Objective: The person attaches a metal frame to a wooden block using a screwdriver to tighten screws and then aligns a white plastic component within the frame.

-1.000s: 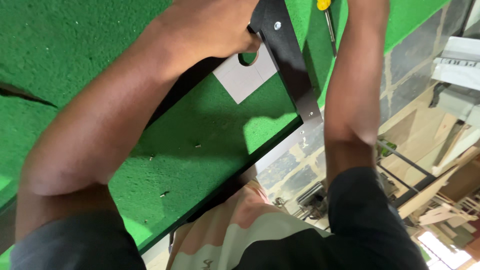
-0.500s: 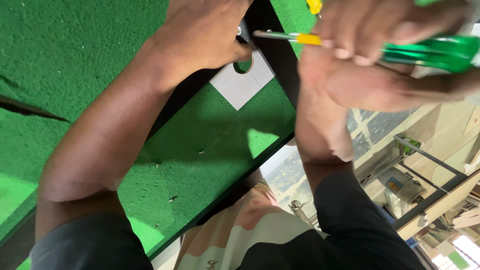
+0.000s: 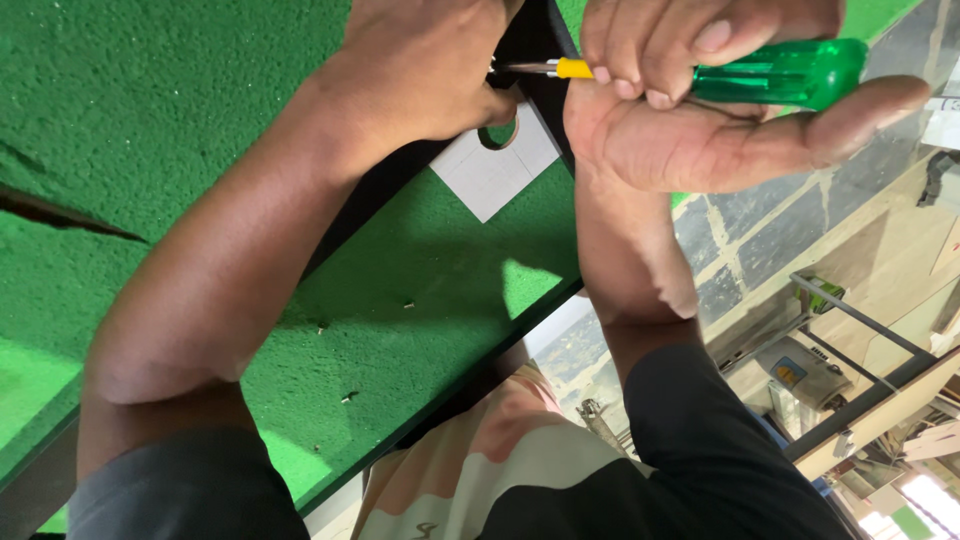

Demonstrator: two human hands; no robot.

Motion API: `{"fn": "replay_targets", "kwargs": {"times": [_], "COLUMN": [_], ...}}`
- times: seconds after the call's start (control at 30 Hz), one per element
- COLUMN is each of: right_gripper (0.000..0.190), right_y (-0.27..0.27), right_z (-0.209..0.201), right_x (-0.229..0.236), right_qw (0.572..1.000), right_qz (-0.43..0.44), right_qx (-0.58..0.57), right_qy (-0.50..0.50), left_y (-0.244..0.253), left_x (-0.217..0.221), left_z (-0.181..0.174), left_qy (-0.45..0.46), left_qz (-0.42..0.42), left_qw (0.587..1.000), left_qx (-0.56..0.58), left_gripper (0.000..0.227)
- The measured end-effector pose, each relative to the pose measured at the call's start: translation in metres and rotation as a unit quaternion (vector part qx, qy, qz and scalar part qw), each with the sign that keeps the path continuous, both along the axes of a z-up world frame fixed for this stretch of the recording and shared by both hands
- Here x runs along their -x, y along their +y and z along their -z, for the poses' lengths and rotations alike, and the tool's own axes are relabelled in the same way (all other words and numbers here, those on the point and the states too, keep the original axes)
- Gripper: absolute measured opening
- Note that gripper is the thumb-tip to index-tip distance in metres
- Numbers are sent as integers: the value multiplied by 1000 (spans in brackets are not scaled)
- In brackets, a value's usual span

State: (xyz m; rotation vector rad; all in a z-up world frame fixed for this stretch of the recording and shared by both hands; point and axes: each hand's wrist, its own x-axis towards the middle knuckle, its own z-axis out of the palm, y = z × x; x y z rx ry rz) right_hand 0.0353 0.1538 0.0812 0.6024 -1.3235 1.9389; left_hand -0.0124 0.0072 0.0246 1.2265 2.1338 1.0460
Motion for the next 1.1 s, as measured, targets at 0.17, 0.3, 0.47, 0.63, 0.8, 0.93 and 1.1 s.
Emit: {"fn": "replay_targets", "kwargs": {"times": [0.17,0.3,0.47,0.63,0.8,0.93,1.1], "right_gripper": [80,62,50,50,56,52,36], "right_y": [-3,6,5,19,28,-20,-16], "right_z": [3,3,0,11,5,1,-39], "right_x": [0,-1,-23,-15,5,-20,-56], "right_qw": [1000,996,991,982,960,990,964], "right_qz": [-19,-9,-16,-177,-236,78,164], "right_qx": [-19,-64,-130,-57,-147,-105,-188], "right_qy": [15,61,-39,-14,30,48,-92], "left_y": [1,1,1,1,2,-5,-1], "left_x": [-1,-3,-4,-5,-7,-11,-10], "left_z": [2,4,9,13,23,29,27], "left_qy": [1,-45,-13,-20,-1,-14,16], "left_qz": [-3,1,8,3,8,-9,-9], "left_qw": [1000,998,999,1000,1000,999,1000], "left_qx": [9,39,31,1,-4,-36,-11], "left_gripper": [47,40,46,48,44,43,41]}}
